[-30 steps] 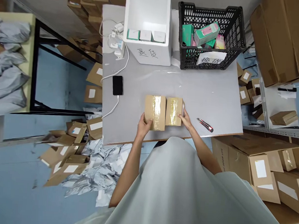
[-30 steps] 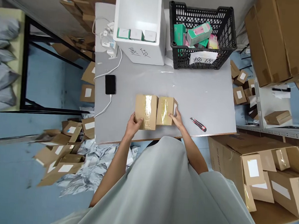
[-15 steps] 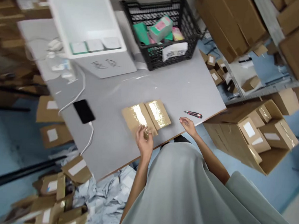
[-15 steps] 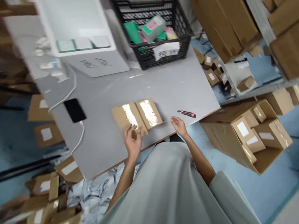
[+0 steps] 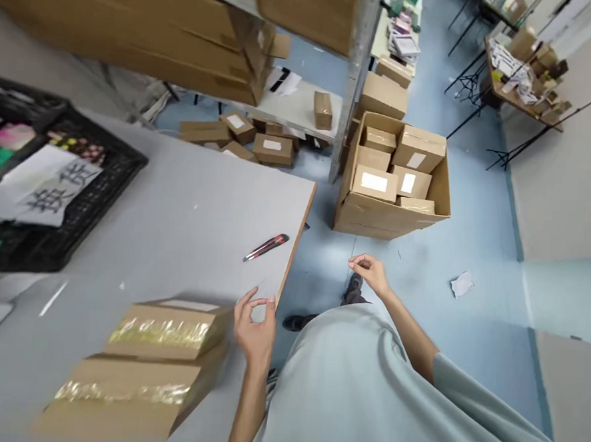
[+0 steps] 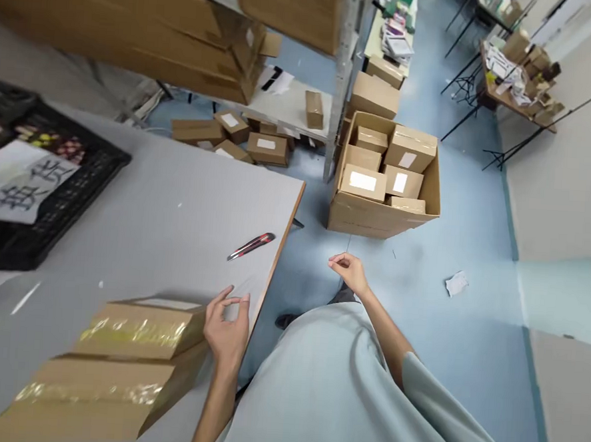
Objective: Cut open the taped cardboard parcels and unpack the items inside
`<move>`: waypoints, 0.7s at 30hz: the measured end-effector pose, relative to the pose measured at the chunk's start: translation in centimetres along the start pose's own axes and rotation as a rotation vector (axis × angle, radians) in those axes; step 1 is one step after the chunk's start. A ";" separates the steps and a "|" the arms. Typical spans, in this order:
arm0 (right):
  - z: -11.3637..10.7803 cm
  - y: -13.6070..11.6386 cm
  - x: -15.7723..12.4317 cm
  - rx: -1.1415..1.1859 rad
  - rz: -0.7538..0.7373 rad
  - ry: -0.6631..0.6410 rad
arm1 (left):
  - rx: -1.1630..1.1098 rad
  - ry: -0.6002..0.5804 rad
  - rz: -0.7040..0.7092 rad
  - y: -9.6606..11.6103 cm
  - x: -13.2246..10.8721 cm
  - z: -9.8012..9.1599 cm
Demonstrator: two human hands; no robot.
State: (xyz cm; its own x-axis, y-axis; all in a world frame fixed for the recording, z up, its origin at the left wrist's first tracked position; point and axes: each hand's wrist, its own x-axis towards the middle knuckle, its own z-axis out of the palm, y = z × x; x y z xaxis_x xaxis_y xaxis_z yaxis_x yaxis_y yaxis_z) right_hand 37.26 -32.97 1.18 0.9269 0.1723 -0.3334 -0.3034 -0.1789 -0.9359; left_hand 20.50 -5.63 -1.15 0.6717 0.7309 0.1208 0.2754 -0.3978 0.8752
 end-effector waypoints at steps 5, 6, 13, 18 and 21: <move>-8.3 1.0 2.4 0.087 -0.015 0.103 | -0.038 -0.183 0.088 5.9 1.9 11.2; -10.1 1.2 3.0 0.100 -0.013 0.130 | -0.042 -0.219 0.090 7.1 1.9 13.7; -22.2 1.6 7.0 0.145 0.053 0.299 | -0.050 -0.422 0.092 14.6 0.3 27.2; -25.5 1.5 11.3 0.163 0.090 0.279 | -0.029 -0.526 0.033 15.9 1.7 31.3; -25.8 1.3 14.3 0.156 0.104 0.263 | -0.029 -0.513 -0.013 15.1 4.3 33.5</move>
State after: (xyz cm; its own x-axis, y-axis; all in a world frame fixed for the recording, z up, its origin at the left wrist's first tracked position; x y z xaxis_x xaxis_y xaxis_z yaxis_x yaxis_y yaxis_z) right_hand 55.81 -55.69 -1.92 0.9083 -0.0987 -0.4065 -0.4109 -0.0284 -0.9112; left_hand 50.58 -27.08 -3.13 0.9212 0.3669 -0.1295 0.2721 -0.3698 0.8884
